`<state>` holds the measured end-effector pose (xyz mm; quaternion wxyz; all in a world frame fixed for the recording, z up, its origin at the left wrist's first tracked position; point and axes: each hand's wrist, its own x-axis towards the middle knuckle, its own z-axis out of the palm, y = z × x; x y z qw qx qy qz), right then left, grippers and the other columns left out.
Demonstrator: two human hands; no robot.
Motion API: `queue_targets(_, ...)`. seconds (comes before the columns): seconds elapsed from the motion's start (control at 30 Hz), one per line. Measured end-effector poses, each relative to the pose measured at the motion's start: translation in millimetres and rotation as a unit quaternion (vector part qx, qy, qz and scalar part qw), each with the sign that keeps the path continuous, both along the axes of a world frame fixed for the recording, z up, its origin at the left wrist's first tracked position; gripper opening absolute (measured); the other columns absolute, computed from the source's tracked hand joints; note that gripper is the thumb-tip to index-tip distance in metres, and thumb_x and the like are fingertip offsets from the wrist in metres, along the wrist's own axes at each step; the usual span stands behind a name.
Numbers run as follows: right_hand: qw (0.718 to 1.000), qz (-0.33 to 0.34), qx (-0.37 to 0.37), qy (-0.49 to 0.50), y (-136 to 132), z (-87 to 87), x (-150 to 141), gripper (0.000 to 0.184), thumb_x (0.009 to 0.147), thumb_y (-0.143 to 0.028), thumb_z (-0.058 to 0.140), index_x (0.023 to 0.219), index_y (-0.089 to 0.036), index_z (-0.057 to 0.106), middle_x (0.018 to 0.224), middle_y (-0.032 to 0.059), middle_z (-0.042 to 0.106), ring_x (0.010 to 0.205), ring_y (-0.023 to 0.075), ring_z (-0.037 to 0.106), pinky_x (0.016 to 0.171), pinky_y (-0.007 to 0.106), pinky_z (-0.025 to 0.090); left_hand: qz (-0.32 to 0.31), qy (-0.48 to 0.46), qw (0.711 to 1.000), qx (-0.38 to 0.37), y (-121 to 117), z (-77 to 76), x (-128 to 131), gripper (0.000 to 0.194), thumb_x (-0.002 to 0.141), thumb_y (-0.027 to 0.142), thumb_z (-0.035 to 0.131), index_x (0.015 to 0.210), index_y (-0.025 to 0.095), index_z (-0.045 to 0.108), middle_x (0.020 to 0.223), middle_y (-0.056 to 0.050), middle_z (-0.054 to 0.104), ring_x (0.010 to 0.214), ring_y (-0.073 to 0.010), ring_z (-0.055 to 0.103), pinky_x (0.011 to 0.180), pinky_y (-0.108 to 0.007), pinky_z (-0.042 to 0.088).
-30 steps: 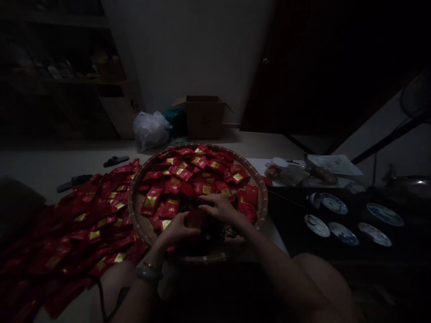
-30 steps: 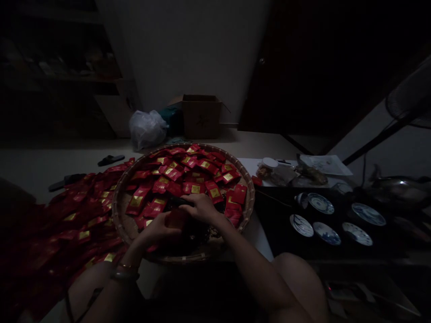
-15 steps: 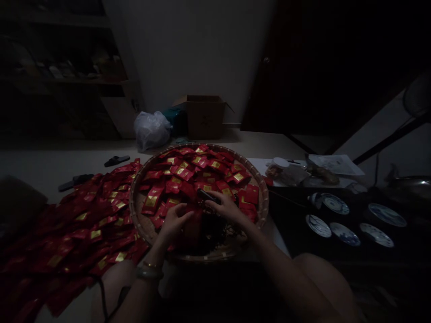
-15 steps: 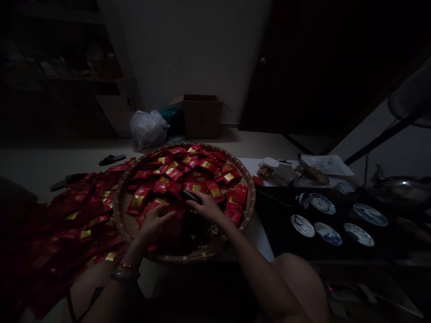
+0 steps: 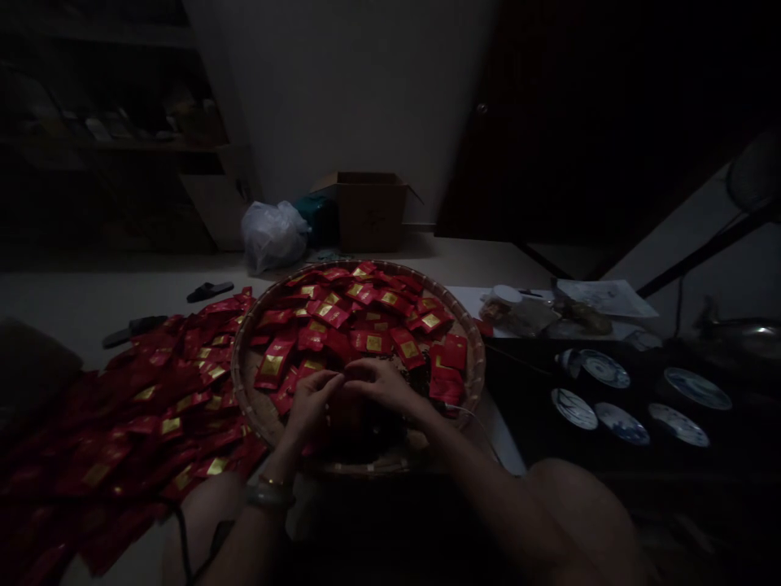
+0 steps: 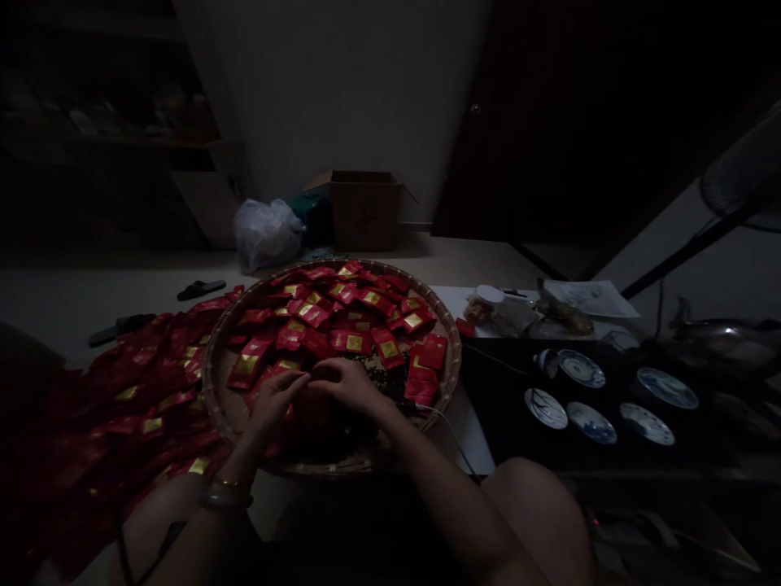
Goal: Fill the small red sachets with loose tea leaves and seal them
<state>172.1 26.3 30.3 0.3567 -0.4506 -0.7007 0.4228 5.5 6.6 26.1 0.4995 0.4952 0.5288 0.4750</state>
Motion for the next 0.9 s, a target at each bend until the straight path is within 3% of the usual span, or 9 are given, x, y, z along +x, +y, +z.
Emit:
queue_targets(0.1,0.998,-0.043,-0.038,0.030,1.7,-3.0,-15.5,0.028,0.069,-0.044,0.068,0.073,-0.016,0.071,0.073,0.0028,0.069,0.072,0.0167,0.062,0.067,0.026,0.046,-0.007,0.015,1.000,0.014,-1.0,2.9,0.2,0.030,0.063,0.046,0.067,0.063,0.016,0.069,0.059,-0.001,0.065,0.062,-0.0164,0.057,0.056,-0.023,0.043)
queue_targets(0.17,0.994,-0.054,-0.077,0.062,2.8,-7.1,-17.7,0.032,0.066,-0.047,0.069,0.067,-0.015,0.069,0.063,0.0011,0.065,0.062,0.0140,0.058,0.058,0.024,0.043,-0.009,0.007,1.000,0.006,-1.8,4.5,0.5,0.032,0.063,0.047,0.066,0.059,0.015,0.067,0.054,0.000,0.061,0.057,-0.0140,0.054,0.052,-0.022,0.041)
queue_targets(0.4,0.976,-0.032,-0.163,0.139,6.0,-11.7,-11.5,0.040,0.059,-0.053,0.070,0.062,-0.014,0.065,0.053,-0.0033,0.056,0.051,0.0082,0.047,0.050,0.020,0.035,-0.036,-0.068,0.995,-0.059,-1.5,0.7,-1.5,0.034,0.061,0.049,0.070,0.060,0.015,0.066,0.050,0.002,0.058,0.049,-0.0113,0.050,0.047,-0.021,0.040)
queue_targets(0.6,0.969,-0.025,-0.200,0.140,1.2,-15.7,-7.3,0.037,0.062,-0.051,0.068,0.070,-0.015,0.062,0.052,-0.0066,0.049,0.043,0.0055,0.040,0.041,0.018,0.030,-0.043,-0.039,0.997,-0.057,2.4,-5.2,-3.7,0.039,0.063,0.053,0.068,0.061,0.014,0.066,0.051,0.002,0.058,0.049,-0.0113,0.050,0.045,-0.021,0.038)
queue_targets(0.7,0.967,-0.055,-0.196,0.155,-4.7,-24.4,-4.6,0.037,0.060,-0.048,0.072,0.071,-0.015,0.059,0.053,-0.0072,0.049,0.042,0.0048,0.038,0.039,0.018,0.031,-0.068,-0.030,0.995,-0.064,0.3,-2.3,-0.9,0.040,0.063,0.052,0.068,0.059,0.013,0.065,0.048,0.002,0.055,0.047,-0.0110,0.048,0.044,-0.020,0.035)
queue_targets(0.8,0.963,-0.034,-0.211,0.165,-6.2,-35.3,-1.7,0.038,0.062,-0.050,0.070,0.072,-0.015,0.059,0.053,-0.0063,0.050,0.042,0.0056,0.043,0.040,0.019,0.038,-0.066,-0.019,0.994,-0.081,-2.4,1.5,2.3,0.037,0.063,0.049,0.068,0.060,0.012,0.067,0.048,0.002,0.056,0.047,-0.0102,0.047,0.044,-0.020,0.034)
queue_targets(0.9,0.979,-0.003,-0.175,0.102,6.9,-43.1,1.7,0.035,0.076,-0.047,0.059,0.083,-0.014,0.063,0.061,-0.0011,0.060,0.049,0.0090,0.055,0.047,0.021,0.047,0.012,0.011,0.998,-0.066,0.3,1.2,-0.4,0.033,0.064,0.045,0.066,0.062,0.012,0.068,0.049,0.002,0.057,0.049,-0.0115,0.049,0.047,-0.020,0.037)
